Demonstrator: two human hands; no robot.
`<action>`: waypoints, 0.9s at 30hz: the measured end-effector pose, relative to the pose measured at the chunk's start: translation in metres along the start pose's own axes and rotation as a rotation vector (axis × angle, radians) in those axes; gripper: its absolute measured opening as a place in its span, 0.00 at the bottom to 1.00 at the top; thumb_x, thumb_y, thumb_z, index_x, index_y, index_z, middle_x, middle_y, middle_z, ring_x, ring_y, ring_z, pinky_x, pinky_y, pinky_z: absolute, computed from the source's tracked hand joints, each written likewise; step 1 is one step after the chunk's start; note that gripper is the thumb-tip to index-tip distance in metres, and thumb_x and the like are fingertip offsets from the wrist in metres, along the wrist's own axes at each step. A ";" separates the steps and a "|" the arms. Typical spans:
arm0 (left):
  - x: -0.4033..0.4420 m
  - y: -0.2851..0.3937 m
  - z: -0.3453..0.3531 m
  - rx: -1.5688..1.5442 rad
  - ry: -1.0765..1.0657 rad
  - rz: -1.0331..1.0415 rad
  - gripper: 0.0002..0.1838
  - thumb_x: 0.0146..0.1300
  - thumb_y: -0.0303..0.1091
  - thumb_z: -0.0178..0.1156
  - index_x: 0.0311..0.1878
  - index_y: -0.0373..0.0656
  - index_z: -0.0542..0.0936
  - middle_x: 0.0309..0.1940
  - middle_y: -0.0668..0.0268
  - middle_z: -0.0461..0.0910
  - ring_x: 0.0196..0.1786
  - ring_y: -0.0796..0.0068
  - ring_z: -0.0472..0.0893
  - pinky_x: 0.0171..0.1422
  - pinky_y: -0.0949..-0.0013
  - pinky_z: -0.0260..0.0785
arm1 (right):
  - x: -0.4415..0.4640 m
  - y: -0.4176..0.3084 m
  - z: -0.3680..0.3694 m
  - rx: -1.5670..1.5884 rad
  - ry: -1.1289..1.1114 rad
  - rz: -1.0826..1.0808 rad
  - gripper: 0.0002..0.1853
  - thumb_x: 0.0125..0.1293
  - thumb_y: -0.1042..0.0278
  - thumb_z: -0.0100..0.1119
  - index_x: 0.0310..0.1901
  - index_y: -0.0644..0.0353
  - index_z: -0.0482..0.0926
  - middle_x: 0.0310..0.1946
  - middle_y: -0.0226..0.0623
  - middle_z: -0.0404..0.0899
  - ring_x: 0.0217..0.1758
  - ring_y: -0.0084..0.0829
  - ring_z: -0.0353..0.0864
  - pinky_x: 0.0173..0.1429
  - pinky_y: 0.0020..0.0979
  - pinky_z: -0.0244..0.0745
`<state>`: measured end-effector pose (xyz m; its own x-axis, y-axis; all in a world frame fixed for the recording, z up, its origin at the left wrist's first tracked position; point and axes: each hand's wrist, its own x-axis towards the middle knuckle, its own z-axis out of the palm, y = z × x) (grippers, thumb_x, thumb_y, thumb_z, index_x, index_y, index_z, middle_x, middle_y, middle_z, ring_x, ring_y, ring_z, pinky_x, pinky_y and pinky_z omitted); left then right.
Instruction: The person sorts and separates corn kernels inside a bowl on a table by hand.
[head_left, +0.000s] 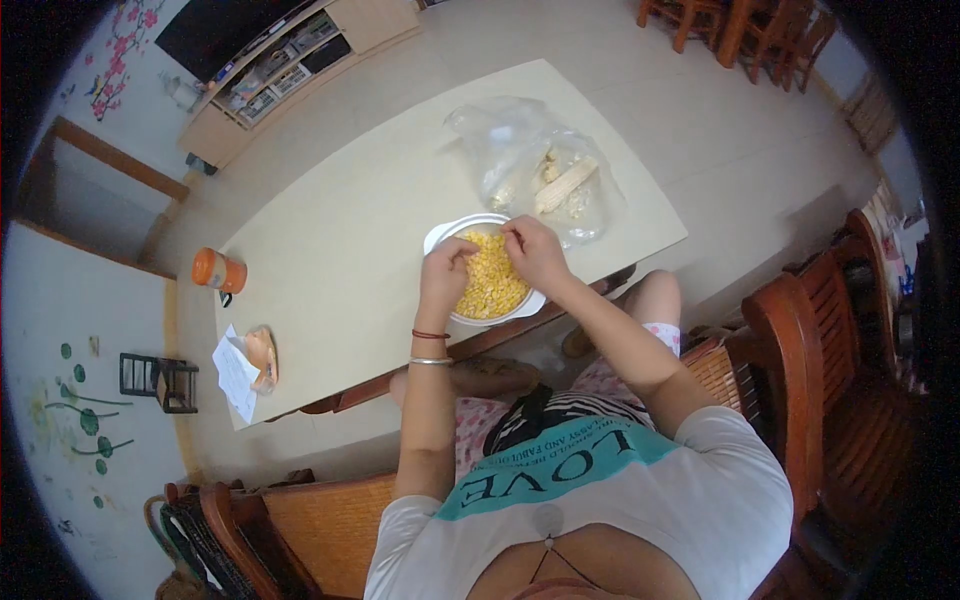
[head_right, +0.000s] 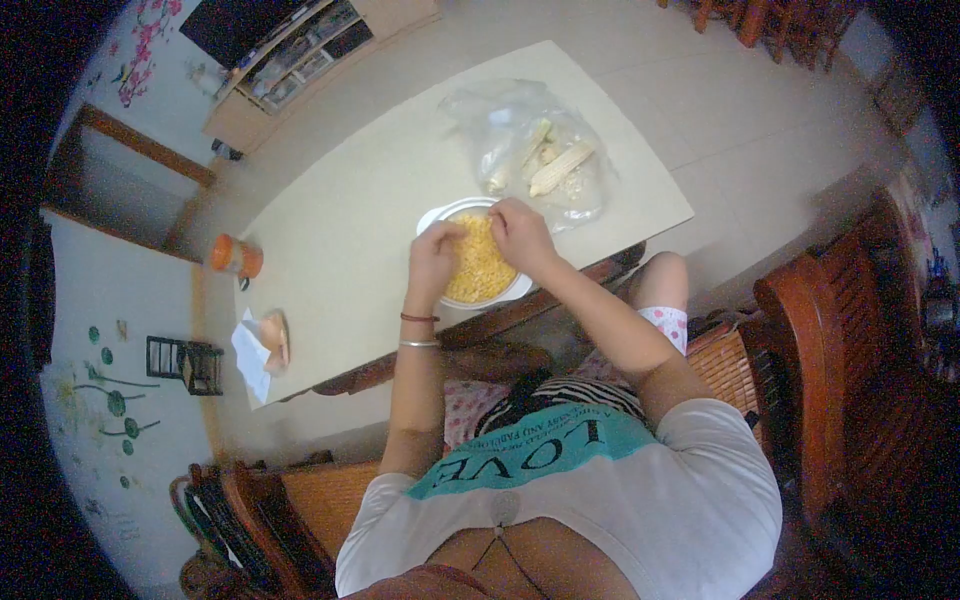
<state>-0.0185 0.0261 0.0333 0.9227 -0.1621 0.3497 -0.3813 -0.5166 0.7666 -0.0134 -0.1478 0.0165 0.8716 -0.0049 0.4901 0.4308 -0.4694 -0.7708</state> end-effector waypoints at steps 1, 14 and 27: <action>-0.002 -0.005 -0.004 0.071 0.069 -0.023 0.10 0.55 0.18 0.47 0.34 0.36 0.79 0.33 0.55 0.80 0.37 0.58 0.80 0.44 0.64 0.71 | 0.001 0.000 0.002 -0.027 -0.009 -0.015 0.06 0.56 0.74 0.53 0.35 0.64 0.76 0.33 0.47 0.77 0.36 0.46 0.78 0.41 0.39 0.73; -0.011 -0.006 0.002 0.283 0.124 -0.012 0.07 0.53 0.22 0.52 0.33 0.39 0.79 0.32 0.56 0.79 0.38 0.55 0.79 0.43 0.60 0.71 | 0.041 0.003 0.046 -0.616 -0.937 0.074 0.12 0.55 0.69 0.51 0.33 0.66 0.83 0.37 0.52 0.80 0.43 0.45 0.81 0.48 0.40 0.74; -0.010 -0.005 0.003 0.245 0.160 -0.050 0.07 0.52 0.21 0.52 0.32 0.39 0.78 0.31 0.55 0.78 0.37 0.54 0.78 0.42 0.59 0.70 | 0.057 0.019 0.060 -0.072 -1.051 0.605 0.28 0.64 0.49 0.51 0.56 0.66 0.72 0.53 0.45 0.75 0.52 0.36 0.76 0.54 0.37 0.70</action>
<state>-0.0259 0.0277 0.0238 0.9119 -0.0065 0.4104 -0.2925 -0.7117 0.6387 0.0582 -0.1042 0.0057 0.7067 0.4626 -0.5354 -0.0961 -0.6869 -0.7204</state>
